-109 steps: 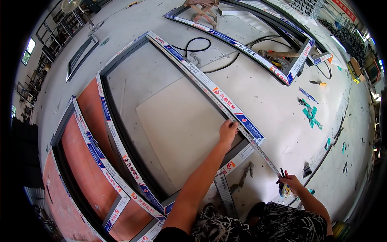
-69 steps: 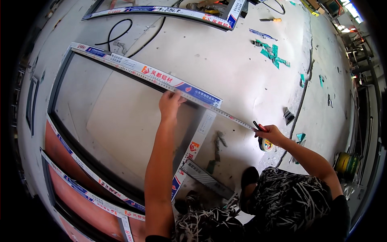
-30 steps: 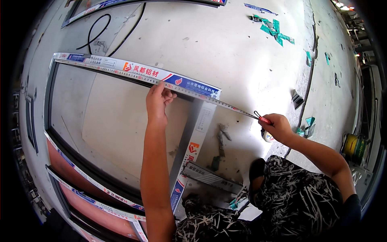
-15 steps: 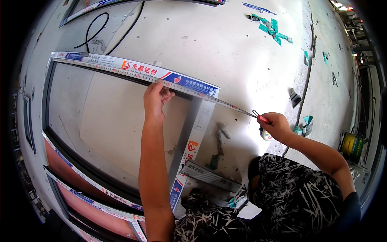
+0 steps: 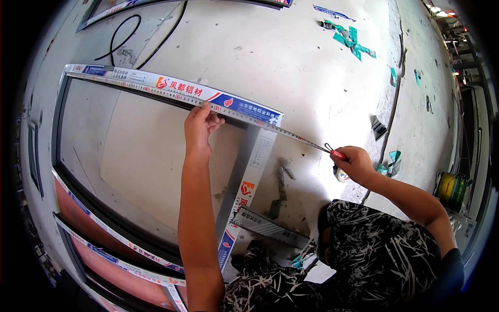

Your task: The person measures aluminum window frames with a tape measure and marks them using a pen and a metal ruler.

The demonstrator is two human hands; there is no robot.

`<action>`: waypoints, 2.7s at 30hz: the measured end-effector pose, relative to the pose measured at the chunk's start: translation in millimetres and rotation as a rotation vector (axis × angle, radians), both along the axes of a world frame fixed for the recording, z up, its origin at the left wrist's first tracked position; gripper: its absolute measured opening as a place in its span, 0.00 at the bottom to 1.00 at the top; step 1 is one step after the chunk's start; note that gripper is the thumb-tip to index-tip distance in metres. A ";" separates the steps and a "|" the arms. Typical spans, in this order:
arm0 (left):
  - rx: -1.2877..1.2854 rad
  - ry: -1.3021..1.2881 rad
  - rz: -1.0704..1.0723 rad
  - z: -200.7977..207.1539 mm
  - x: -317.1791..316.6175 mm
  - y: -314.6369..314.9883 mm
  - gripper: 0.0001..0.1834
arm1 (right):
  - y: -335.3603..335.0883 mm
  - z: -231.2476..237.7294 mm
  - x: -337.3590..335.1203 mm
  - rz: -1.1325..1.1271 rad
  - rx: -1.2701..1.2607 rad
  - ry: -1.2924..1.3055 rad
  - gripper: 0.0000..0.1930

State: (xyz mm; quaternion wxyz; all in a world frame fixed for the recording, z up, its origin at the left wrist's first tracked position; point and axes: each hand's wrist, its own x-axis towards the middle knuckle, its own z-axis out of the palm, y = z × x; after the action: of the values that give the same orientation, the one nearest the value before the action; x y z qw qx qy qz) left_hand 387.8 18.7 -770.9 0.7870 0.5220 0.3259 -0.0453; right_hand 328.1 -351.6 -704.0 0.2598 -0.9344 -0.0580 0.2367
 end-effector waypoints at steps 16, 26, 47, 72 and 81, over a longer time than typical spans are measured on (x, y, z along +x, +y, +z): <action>0.007 -0.013 -0.021 -6.6 0.3 -3.4 0.12 | -10.2 -5.6 -3.2 0.000 -0.019 0.011 0.11; 0.092 -0.115 0.048 38.4 -82.0 -23.0 0.11 | 43.2 -6.7 -15.6 -0.037 0.356 0.238 0.10; 1.377 0.478 -0.602 51.2 -399.8 -1.3 0.40 | 144.1 16.5 -52.4 0.074 0.569 0.890 0.14; -0.285 -0.145 0.462 53.6 -219.9 68.3 0.15 | 70.4 6.5 -75.4 0.026 0.387 0.809 0.14; 0.269 0.198 0.454 35.2 -216.2 141.9 0.11 | 90.2 8.9 -70.8 0.048 0.233 0.792 0.14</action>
State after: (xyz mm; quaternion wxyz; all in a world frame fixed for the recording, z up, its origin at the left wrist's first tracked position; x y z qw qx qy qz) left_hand 171.6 160.7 -735.7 0.6648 0.5284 0.5129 0.1253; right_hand 257.3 -261.3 -695.1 0.3604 -0.7339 -0.0016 0.5758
